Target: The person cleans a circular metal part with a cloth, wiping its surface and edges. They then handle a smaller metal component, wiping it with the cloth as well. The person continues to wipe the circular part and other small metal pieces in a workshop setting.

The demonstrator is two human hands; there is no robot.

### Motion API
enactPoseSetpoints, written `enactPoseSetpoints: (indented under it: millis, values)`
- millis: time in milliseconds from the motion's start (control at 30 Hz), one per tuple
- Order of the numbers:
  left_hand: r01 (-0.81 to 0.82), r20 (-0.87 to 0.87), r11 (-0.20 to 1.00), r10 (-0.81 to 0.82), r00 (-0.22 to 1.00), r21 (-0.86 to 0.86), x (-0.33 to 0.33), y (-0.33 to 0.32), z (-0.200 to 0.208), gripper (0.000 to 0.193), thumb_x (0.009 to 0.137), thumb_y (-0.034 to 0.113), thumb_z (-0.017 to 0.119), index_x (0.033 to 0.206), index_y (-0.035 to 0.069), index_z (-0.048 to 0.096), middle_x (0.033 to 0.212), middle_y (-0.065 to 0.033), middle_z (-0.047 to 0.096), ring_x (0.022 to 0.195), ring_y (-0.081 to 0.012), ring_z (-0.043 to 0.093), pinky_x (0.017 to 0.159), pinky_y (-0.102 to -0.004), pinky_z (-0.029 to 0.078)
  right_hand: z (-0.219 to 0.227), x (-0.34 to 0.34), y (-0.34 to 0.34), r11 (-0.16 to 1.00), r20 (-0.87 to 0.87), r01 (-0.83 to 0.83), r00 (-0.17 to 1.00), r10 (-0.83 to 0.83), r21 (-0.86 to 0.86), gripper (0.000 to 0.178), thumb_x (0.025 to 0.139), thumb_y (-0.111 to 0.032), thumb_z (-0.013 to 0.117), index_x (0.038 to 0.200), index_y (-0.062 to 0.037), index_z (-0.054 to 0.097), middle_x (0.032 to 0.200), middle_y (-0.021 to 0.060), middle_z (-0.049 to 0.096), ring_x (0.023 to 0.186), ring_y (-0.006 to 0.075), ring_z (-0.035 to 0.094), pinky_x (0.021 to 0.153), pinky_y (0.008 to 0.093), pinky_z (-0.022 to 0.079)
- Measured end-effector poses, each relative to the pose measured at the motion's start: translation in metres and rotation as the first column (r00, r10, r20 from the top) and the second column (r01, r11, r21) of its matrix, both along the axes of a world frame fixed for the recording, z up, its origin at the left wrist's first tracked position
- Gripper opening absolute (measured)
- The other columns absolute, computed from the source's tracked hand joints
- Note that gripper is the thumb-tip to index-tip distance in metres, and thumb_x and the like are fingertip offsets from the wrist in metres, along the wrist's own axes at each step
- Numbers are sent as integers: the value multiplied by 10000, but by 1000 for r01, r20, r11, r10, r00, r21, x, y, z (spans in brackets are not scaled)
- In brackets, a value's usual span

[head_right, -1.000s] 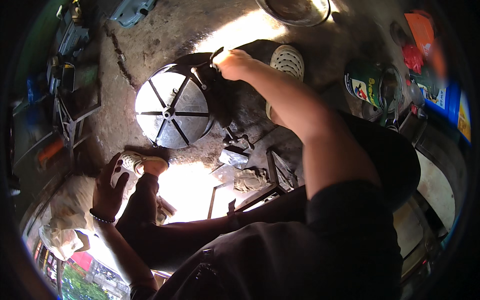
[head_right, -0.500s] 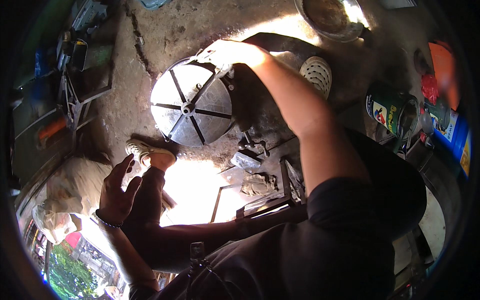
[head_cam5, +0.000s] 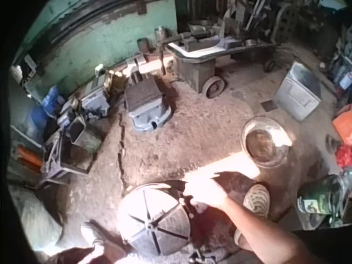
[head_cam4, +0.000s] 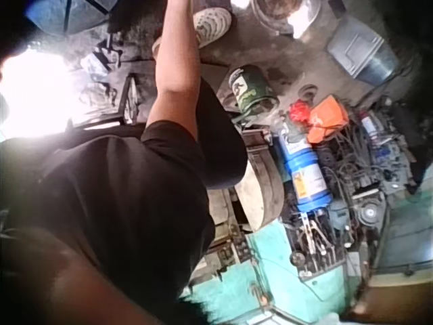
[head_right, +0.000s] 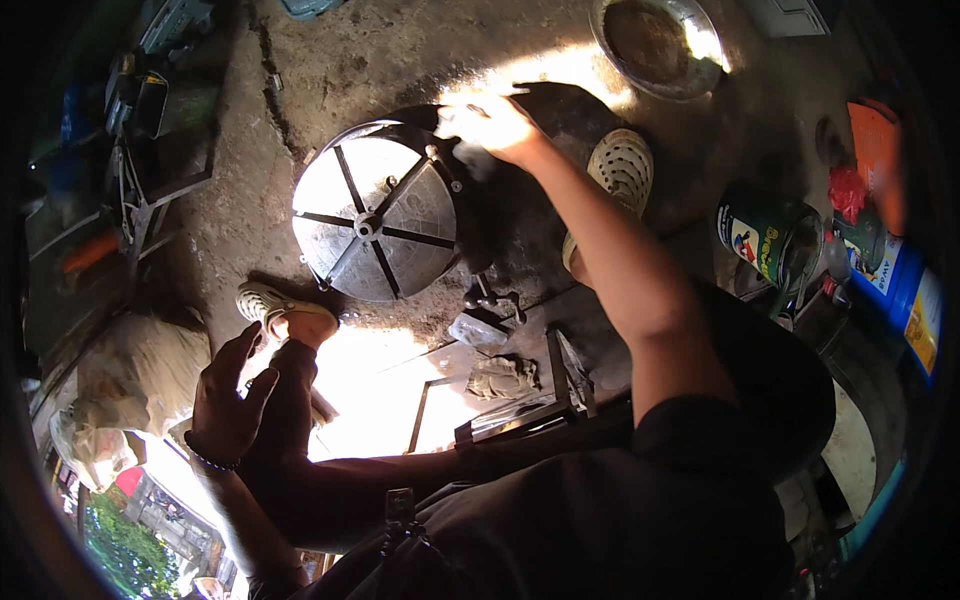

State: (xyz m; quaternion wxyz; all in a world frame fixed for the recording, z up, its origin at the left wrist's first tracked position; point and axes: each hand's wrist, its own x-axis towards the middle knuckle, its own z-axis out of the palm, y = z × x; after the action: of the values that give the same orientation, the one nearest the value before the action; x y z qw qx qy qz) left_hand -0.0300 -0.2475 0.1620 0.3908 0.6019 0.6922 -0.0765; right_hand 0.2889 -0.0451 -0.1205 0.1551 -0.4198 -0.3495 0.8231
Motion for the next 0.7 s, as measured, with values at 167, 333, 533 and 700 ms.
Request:
enactPoseSetpoints:
  millis: [167,333,533,700]
  values:
    - [25,16,1000,-25,1000,-3,6,13,1,537,877,201,683,1351,1,528,1243,-226,614,1130,-384,614,946,-427,500,-33,-52,11,896,-53,-28,997,57,443,487,977,-249,602,1393,-17,503,1146,117,687,1003,155,638,896,305,512]
    - [58,33,998,-58,998,7,4,16,4,515,903,180,674,1352,-11,510,1244,-222,614,1144,-366,614,971,-429,498,-48,-25,-20,2,353,-354,930,-99,935,332,990,-148,518,1289,-23,590,1324,176,596,1182,325,594,1022,386,475]
    - [60,52,997,-63,997,53,6,9,3,546,876,230,688,1342,-8,529,1220,-242,621,1103,-403,622,928,-438,508,-79,23,-73,737,481,-306,876,-29,602,302,981,-153,501,1198,37,591,1185,227,642,1100,382,623,952,424,494]
    - [53,4,998,-53,999,34,8,5,6,522,902,189,676,1363,10,509,1218,-209,623,1110,-354,617,950,-427,497,-41,30,-64,667,666,-422,731,-150,614,375,1006,-253,468,1226,30,579,1124,260,656,1091,397,624,941,446,496]
